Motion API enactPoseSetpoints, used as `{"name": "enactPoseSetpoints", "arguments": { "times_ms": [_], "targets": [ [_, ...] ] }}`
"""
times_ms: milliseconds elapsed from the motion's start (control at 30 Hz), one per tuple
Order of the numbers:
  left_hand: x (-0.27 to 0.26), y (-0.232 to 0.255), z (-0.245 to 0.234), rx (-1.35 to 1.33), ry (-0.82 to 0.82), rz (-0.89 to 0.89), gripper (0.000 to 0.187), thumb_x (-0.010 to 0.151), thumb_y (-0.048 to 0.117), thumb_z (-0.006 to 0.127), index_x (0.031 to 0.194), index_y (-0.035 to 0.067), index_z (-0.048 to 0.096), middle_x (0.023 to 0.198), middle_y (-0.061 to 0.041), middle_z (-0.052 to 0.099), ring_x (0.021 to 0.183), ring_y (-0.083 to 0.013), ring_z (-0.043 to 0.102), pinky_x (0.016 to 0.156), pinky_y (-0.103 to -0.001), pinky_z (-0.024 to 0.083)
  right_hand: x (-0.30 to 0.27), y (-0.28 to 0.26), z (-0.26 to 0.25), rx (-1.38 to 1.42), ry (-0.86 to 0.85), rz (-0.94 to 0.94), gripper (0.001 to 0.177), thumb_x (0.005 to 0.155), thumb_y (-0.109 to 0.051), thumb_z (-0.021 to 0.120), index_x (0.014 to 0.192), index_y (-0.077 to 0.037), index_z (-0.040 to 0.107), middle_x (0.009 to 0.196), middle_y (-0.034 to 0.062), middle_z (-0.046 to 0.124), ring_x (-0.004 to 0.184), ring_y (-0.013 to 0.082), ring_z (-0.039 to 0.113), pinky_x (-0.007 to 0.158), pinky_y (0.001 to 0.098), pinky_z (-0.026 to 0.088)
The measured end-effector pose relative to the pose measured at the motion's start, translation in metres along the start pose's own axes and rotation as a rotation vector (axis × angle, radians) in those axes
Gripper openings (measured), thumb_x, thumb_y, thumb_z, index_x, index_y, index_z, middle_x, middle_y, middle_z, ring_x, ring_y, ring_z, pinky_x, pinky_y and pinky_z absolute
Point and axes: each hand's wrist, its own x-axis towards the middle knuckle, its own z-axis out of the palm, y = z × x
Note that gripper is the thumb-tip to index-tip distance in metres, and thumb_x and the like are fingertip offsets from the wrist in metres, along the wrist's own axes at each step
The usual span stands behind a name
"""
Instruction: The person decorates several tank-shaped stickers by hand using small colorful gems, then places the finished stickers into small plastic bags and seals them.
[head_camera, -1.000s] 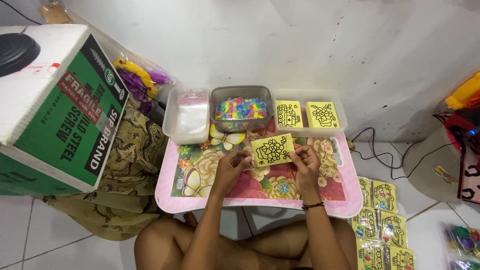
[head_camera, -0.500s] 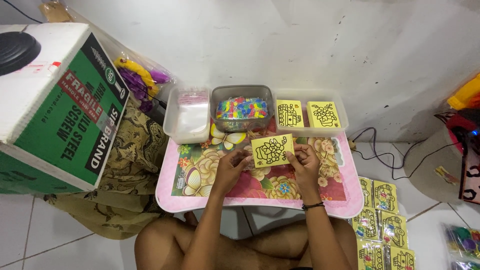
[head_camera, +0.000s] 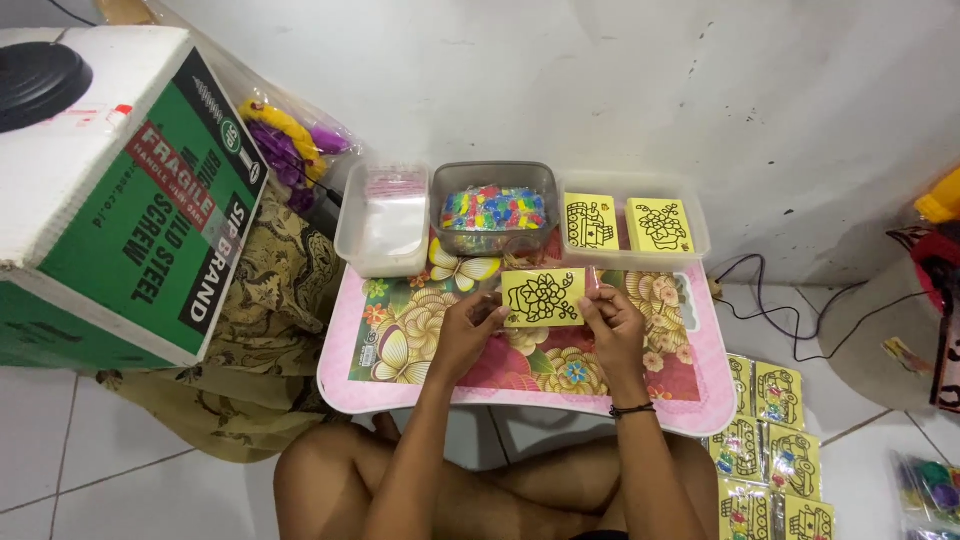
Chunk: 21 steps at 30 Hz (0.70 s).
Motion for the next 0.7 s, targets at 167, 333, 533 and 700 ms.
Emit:
{"name": "enactPoseSetpoints", "arguments": {
  "times_ms": [167,333,533,700],
  "targets": [
    [0.000,0.000,-0.001,-0.010,0.002,-0.008,0.026,0.096,0.017,0.073,0.116,0.000,0.073,0.098,-0.019,0.077,0.094,-0.0250,0.073,0.082,-0.038,0.061,-0.003,-0.007,0.002,-0.042,-0.041,-0.041,0.011,0.095,-0.011,0.073,0.100,-0.003,0.068,0.075,0.0061,0.067,0.066,0.0075,0.052,0.062,0.0226,0.043],
    [-0.001,0.001,-0.002,-0.038,0.016,-0.004,0.035,0.093,0.014,0.075,0.123,-0.003,0.068,0.091,-0.016,0.073,0.089,-0.0220,0.068,0.080,-0.038,0.060,-0.004,-0.012,0.003,-0.064,-0.102,-0.067,0.013,0.093,-0.011,0.074,0.101,-0.002,0.069,0.080,0.0054,0.063,0.073,0.0095,0.053,0.068,0.0259,0.045],
    [-0.005,0.018,0.002,-0.075,0.006,-0.030,0.041,0.091,0.012,0.077,0.129,-0.001,0.065,0.103,-0.018,0.075,0.095,-0.0227,0.070,0.084,-0.038,0.061,-0.002,-0.001,0.000,-0.059,-0.163,-0.023,0.021,0.093,-0.012,0.071,0.112,-0.003,0.070,0.087,0.0051,0.065,0.079,0.0099,0.061,0.074,0.0261,0.053],
    [-0.003,0.015,0.000,-0.131,-0.008,-0.038,0.045,0.092,0.010,0.075,0.132,-0.004,0.060,0.109,-0.020,0.074,0.099,-0.0243,0.070,0.088,-0.039,0.060,-0.006,-0.005,0.002,-0.101,-0.217,-0.054,0.025,0.090,-0.012,0.075,0.112,-0.001,0.072,0.098,0.0105,0.066,0.092,0.0177,0.066,0.081,0.0326,0.057]
  ]
}}
